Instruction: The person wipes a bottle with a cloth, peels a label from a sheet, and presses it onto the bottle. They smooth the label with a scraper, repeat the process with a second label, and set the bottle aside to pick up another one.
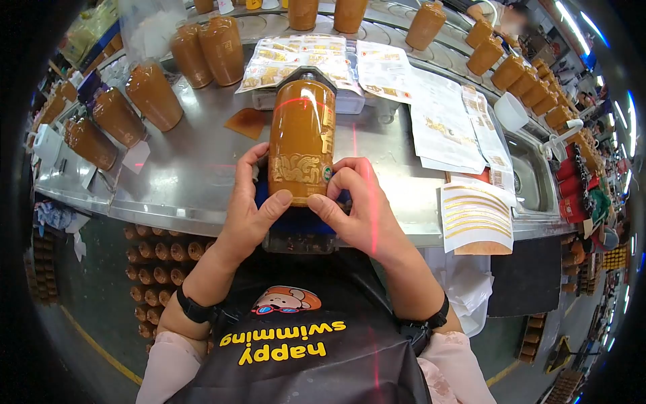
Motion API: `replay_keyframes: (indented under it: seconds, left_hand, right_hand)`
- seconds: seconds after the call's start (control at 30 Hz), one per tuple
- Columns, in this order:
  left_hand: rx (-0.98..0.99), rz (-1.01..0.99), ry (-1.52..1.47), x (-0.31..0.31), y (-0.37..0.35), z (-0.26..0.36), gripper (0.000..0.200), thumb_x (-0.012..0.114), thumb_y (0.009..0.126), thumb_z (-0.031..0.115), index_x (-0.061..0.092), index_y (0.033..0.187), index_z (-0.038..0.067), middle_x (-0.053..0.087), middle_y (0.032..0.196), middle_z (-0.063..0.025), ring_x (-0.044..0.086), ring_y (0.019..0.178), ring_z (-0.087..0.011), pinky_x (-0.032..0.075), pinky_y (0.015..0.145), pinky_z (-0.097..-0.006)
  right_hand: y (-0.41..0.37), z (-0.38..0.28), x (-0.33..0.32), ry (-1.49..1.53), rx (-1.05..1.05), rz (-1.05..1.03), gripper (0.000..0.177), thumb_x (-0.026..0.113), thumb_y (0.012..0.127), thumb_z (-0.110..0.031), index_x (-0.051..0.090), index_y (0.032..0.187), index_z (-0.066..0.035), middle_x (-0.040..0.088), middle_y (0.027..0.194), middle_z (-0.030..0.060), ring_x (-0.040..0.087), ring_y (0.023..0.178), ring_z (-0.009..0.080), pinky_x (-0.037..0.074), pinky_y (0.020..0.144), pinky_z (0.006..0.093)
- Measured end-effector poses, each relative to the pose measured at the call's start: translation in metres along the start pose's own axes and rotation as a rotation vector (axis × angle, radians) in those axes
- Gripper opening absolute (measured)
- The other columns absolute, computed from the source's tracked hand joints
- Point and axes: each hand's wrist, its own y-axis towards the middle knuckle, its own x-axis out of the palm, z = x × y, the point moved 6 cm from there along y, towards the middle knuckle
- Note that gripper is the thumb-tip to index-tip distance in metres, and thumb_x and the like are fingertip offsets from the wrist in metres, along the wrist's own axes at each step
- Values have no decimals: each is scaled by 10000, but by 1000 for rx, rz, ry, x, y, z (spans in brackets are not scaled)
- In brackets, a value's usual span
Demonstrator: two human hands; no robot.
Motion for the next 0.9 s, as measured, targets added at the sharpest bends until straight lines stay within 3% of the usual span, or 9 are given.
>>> replay_keyframes:
  seconds: [0.1,0.2,0.4,0.5,0.6,0.63,0.73,0.9]
  left_hand:
    - [6,-14,26,-1,-1,3,739,686,888,358,321,1417,-6,428,1368,-212,405,1286,-323,288,1110,-418]
    - [-69,-31,-280,-2,0,-7,694,643,927,359,321,1425,-2,417,1384,-212,393,1304,-307,268,1120,-407]
    - [23,-61,-99,-3,-1,-4,627,591,970,315,311,1438,7,435,1383,-175,412,1297,-292,279,1116,-395]
    - [-160,60,-764,-4,-10,3,483,583,971,235,417,1367,13,523,1302,-146,504,1190,-296,351,1064,-404]
    - [279,158,52,-28,-22,21,313,594,943,140,549,1234,36,617,1164,-127,566,1075,-293,408,1004,-415]
    - [445,145,153,-24,-26,35,220,636,873,78,643,1092,82,655,1082,-110,573,1046,-272,422,986,-436]
    - [666,67,328,-13,-32,47,235,672,821,68,670,1051,116,667,1046,-89,574,1048,-261,424,989,-450]
    - [617,140,326,-17,-37,36,206,690,810,89,690,1012,130,668,1014,-83,597,1003,-259,431,995,-457]
  right_hand:
    - [0,0,0,3,28,-12,355,753,840,-309,537,825,-28,483,1084,152,510,943,238,459,784,329]
    - [0,0,0,28,63,-26,347,745,847,-302,535,824,-27,483,1086,156,508,974,252,454,823,338]
    - [0,1,2,10,16,-9,349,742,851,-298,520,818,-30,486,1096,167,497,1059,284,426,911,366]
    - [0,0,3,-20,2,-3,348,744,850,-290,514,821,-32,490,1091,168,500,1057,283,428,911,371]
    - [0,-1,3,-28,12,-1,343,747,848,-279,510,824,-32,493,1081,167,499,1059,286,427,914,375]
    - [0,-2,3,-24,26,-4,343,748,848,-277,509,825,-32,493,1077,166,499,1060,287,427,915,376]
    - [1,-3,3,-28,28,-13,343,749,849,-273,506,827,-32,493,1068,166,498,1059,290,426,914,377]
    - [0,0,4,-33,2,-7,346,748,852,-273,504,827,-29,493,1064,168,497,1052,288,427,909,374]
